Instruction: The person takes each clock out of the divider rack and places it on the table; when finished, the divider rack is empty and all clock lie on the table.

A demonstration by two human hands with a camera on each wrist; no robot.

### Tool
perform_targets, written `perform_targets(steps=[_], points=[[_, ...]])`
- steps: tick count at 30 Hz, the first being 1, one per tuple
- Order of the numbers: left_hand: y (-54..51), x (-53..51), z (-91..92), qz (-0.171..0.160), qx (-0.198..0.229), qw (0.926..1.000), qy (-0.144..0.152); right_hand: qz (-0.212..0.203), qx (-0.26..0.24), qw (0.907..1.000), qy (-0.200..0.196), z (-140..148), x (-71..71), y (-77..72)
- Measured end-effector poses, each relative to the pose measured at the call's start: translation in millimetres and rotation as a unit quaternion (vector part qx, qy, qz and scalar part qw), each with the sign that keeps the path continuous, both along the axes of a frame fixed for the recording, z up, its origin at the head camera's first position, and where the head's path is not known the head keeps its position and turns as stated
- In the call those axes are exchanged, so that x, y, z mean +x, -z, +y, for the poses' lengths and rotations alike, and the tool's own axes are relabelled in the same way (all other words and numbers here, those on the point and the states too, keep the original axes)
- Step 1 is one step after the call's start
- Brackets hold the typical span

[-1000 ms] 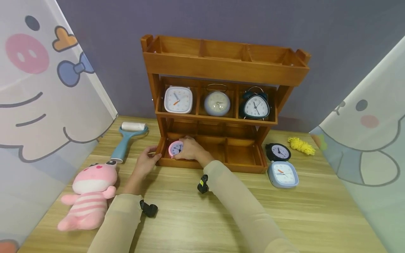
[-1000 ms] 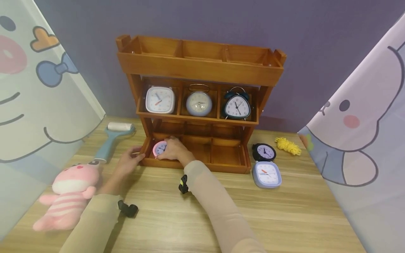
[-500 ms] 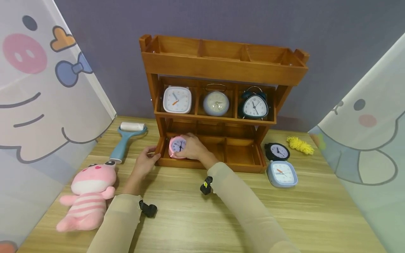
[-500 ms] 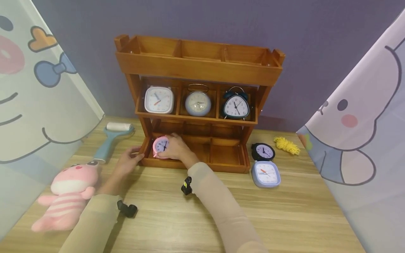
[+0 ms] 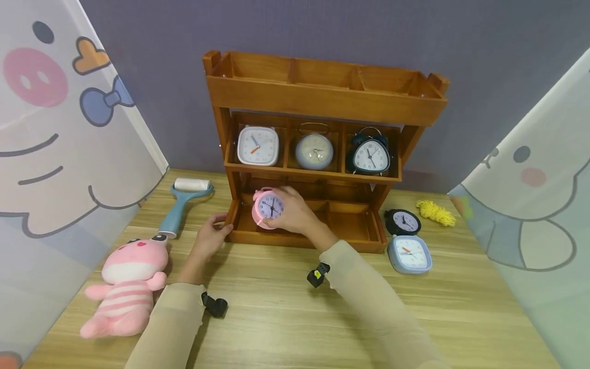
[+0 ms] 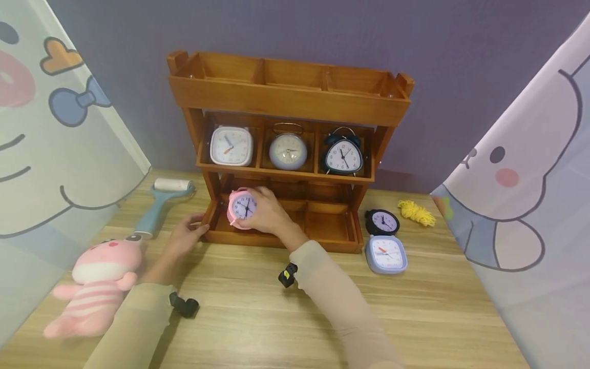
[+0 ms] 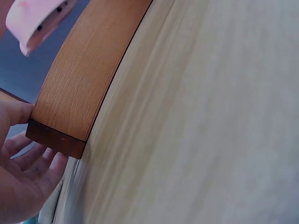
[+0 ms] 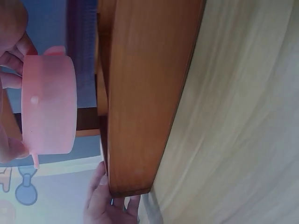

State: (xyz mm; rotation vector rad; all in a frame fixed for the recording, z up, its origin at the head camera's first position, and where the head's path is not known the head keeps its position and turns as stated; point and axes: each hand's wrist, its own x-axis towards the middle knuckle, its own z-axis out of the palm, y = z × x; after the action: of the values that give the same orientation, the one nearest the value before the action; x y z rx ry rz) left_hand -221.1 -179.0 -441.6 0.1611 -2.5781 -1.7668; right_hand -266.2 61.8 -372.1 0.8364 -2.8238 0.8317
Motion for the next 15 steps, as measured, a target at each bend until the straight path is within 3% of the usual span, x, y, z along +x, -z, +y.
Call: perform_targets(steps=[15], points=[[-1.8, 0.8, -1.6, -0.008, 0.0, 0.9999, 0.012, 0.023, 0.014, 0.9996, 0.011, 79.1, 47.6, -12.4]])
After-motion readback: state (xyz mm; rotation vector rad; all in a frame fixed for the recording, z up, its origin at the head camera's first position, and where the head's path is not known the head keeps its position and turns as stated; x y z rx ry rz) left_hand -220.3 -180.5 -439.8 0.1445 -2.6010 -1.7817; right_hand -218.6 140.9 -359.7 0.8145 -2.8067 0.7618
